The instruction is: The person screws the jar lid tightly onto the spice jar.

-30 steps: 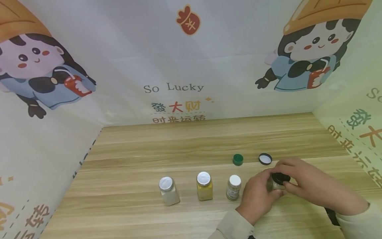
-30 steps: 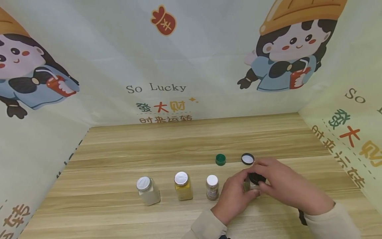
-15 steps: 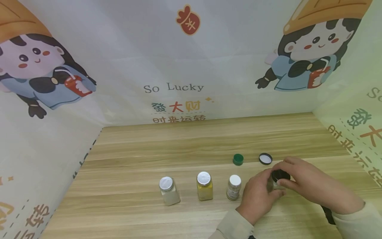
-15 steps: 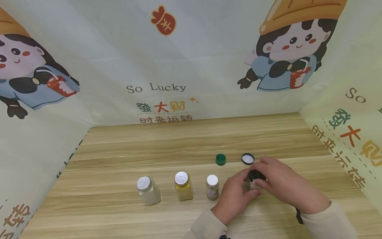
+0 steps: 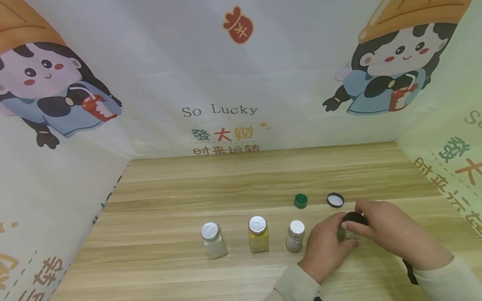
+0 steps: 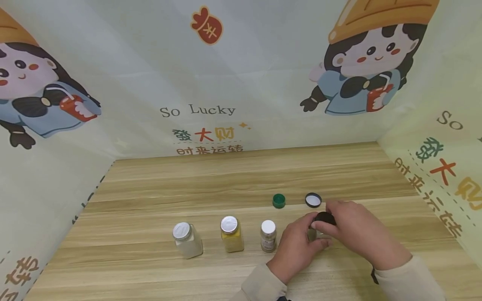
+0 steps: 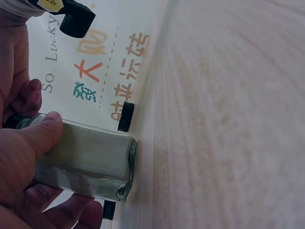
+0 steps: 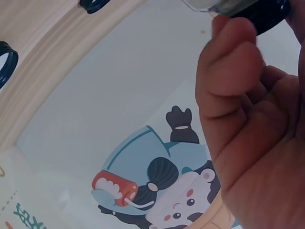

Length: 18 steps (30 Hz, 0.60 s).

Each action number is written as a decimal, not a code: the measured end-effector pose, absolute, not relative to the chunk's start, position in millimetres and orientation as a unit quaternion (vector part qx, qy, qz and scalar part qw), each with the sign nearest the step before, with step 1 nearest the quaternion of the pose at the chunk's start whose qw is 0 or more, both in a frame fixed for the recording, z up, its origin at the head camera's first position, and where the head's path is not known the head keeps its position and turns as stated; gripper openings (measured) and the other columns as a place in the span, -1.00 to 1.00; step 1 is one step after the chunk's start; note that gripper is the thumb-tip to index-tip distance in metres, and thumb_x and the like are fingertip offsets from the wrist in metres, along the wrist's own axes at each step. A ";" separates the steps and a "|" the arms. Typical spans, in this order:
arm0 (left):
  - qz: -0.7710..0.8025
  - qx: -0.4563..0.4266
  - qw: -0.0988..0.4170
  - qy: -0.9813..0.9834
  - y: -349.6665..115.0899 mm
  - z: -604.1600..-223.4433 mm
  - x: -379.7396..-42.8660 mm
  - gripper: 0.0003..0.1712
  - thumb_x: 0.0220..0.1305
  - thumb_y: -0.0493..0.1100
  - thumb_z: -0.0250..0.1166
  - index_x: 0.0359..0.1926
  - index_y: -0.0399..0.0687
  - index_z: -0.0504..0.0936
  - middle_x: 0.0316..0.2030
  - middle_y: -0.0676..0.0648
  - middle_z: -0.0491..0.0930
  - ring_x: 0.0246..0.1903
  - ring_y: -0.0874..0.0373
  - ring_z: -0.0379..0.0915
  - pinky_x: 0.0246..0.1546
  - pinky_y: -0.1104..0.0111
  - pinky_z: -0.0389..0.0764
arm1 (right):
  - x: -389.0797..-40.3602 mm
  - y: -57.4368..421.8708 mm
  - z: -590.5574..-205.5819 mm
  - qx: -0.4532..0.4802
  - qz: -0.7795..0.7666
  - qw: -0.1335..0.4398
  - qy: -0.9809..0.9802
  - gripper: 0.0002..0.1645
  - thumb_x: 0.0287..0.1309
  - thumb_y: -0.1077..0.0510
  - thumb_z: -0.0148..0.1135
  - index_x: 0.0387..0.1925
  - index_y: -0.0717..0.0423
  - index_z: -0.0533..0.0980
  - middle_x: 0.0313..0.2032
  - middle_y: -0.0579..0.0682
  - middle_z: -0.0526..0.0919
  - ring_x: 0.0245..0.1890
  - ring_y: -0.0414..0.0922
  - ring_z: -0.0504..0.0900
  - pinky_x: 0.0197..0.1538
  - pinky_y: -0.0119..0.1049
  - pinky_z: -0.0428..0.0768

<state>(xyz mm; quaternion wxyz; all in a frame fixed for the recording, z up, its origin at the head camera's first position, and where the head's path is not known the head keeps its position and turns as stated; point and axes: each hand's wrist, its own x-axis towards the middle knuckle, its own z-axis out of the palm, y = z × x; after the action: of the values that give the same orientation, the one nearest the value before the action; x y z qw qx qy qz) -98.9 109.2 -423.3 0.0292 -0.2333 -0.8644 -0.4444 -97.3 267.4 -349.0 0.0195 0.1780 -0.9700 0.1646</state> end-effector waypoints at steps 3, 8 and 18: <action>-0.449 -0.233 0.026 -0.862 110.7 -424.5 -98.5 -0.44 0.12 -0.02 0.52 0.16 0.18 0.58 0.04 0.26 0.60 0.05 0.38 0.48 0.02 0.46 0.50 | -95.1 269.2 -350.0 0.176 0.165 0.021 -0.970 -0.59 0.20 -0.17 0.34 -0.42 0.03 0.42 -0.62 -0.20 0.39 -0.64 -0.27 0.33 -0.54 -0.35 0.33; -0.444 -0.234 0.024 -0.864 109.3 -425.0 -98.9 -0.45 0.15 -0.03 0.50 0.17 0.13 0.57 0.02 0.22 0.62 0.04 0.37 0.48 0.01 0.50 0.49 | -91.7 273.1 -346.2 0.229 0.160 0.045 -0.959 -0.47 0.13 -0.14 0.42 -0.01 0.12 0.57 -0.14 -0.01 0.63 -0.20 -0.04 0.63 -0.20 -0.06 0.62; -0.427 -0.236 0.040 -0.872 109.1 -424.5 -98.6 -0.43 0.13 0.01 0.50 0.17 0.12 0.57 0.04 0.20 0.61 0.05 0.39 0.48 0.02 0.57 0.45 | -93.5 275.8 -346.3 0.274 0.138 0.016 -0.952 -0.55 0.10 0.12 0.47 0.03 0.09 0.59 -0.22 -0.19 0.54 -0.33 -0.31 0.49 -0.30 -0.28 0.55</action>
<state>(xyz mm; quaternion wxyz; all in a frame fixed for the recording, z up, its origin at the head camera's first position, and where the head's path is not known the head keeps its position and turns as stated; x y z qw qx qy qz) -98.6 109.1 -424.5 0.0404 -0.2361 -0.8721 -0.4267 -93.5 275.8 -346.3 0.0157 0.2743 -0.9516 0.1378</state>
